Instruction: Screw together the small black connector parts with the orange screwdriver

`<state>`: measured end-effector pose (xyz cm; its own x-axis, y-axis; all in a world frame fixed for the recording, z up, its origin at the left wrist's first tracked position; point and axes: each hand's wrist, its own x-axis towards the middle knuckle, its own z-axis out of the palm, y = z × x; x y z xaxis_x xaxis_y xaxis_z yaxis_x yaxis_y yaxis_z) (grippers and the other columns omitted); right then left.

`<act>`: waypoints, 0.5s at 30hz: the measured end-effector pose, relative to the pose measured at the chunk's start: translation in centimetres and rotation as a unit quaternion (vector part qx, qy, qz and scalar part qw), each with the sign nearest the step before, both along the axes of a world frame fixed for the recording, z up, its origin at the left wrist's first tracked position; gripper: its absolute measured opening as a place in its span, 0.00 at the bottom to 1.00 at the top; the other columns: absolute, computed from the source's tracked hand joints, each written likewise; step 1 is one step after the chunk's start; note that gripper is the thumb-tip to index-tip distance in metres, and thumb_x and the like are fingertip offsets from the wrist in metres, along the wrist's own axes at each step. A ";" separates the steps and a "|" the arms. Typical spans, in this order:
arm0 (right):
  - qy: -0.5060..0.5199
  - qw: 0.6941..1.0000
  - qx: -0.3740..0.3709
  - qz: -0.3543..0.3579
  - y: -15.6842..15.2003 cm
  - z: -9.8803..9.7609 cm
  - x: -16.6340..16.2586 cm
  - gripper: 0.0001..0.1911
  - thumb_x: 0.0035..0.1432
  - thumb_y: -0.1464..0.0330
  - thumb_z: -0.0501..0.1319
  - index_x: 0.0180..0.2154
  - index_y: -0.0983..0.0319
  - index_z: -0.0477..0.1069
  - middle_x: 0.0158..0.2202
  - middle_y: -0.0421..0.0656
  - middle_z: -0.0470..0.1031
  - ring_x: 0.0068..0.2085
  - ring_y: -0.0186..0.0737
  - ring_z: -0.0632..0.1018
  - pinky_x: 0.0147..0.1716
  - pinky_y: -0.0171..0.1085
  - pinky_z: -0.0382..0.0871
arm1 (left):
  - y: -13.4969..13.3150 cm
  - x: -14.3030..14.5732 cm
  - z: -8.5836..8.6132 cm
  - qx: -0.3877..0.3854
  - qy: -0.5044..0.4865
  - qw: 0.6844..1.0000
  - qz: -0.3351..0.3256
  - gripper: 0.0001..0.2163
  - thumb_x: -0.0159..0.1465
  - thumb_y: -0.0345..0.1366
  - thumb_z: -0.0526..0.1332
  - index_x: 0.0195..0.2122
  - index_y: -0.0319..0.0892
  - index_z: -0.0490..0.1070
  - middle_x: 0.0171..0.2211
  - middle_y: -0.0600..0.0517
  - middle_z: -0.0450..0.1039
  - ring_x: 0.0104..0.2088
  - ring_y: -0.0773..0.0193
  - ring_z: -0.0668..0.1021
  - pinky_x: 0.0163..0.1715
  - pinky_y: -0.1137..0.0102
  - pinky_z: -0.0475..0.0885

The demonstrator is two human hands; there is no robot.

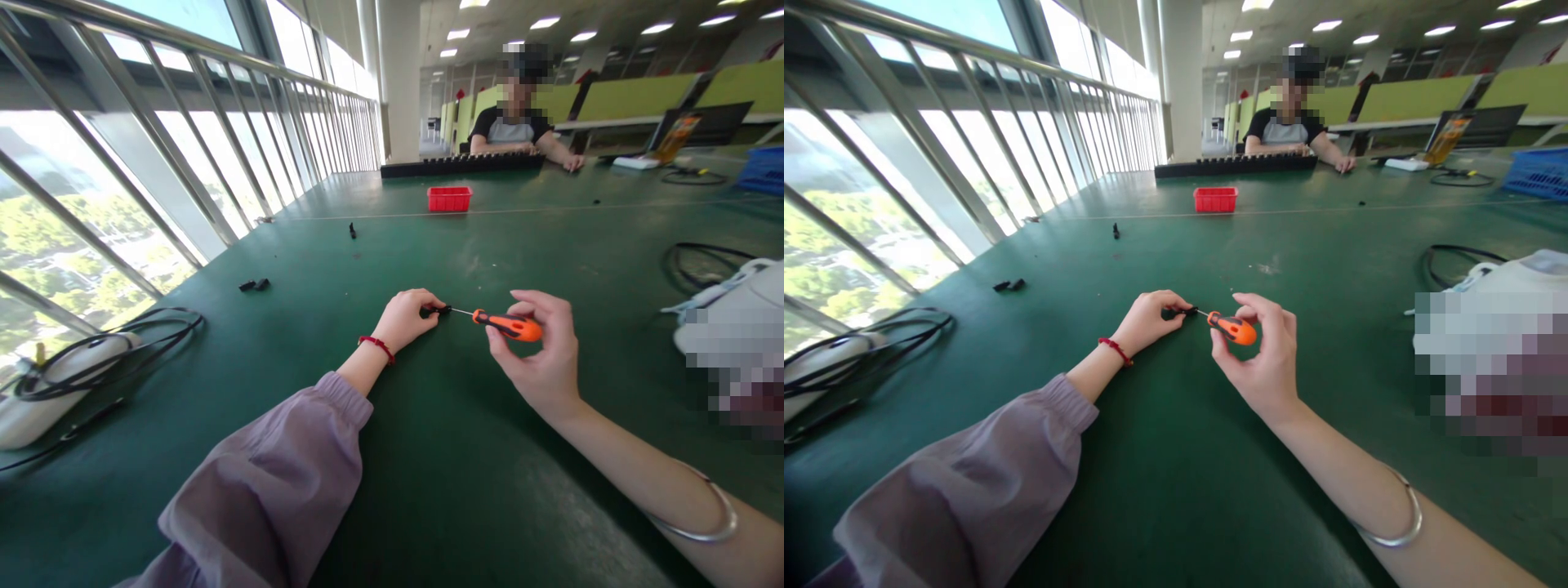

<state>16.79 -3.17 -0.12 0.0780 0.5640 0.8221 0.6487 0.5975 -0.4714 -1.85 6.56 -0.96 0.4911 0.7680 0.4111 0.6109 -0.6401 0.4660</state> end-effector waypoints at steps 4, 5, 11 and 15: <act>-0.040 0.999 0.002 -0.015 -0.2 0.3 -0.1 0.18 0.50 0.66 0.64 0.43 0.59 0.65 0.21 0.33 0.65 0.24 0.36 0.69 0.37 0.44 0.63 | 0.0 0.0 0.0 -0.003 -0.005 1.000 0.000 0.10 0.54 0.27 0.60 0.37 0.40 0.77 0.37 0.51 0.78 0.37 0.64 0.78 0.41 0.70 0.73; -0.052 0.998 0.001 -0.018 -0.2 0.4 -0.1 0.15 0.51 0.66 0.63 0.41 0.59 0.66 0.19 0.32 0.63 0.23 0.35 0.68 0.37 0.44 0.63 | -0.1 -0.1 0.1 -0.005 -0.007 1.000 0.001 0.10 0.55 0.27 0.60 0.37 0.41 0.77 0.37 0.51 0.78 0.37 0.64 0.78 0.41 0.70 0.73; -0.049 0.998 0.029 -0.027 -0.2 0.4 0.0 0.21 0.50 0.68 0.62 0.47 0.60 0.63 0.27 0.37 0.69 0.28 0.37 0.72 0.37 0.43 0.64 | -0.3 -0.2 0.4 -0.017 -0.013 1.000 -0.001 0.10 0.56 0.28 0.59 0.37 0.42 0.77 0.38 0.52 0.78 0.39 0.63 0.78 0.44 0.68 0.72; -0.069 0.996 -0.019 -0.046 -0.2 0.5 0.2 0.12 0.52 0.66 0.62 0.40 0.59 0.68 0.17 0.33 0.64 0.22 0.35 0.67 0.35 0.42 0.62 | -0.5 -0.4 0.5 -0.021 -0.016 1.000 0.003 0.10 0.57 0.28 0.59 0.38 0.42 0.77 0.39 0.52 0.78 0.40 0.63 0.78 0.46 0.68 0.71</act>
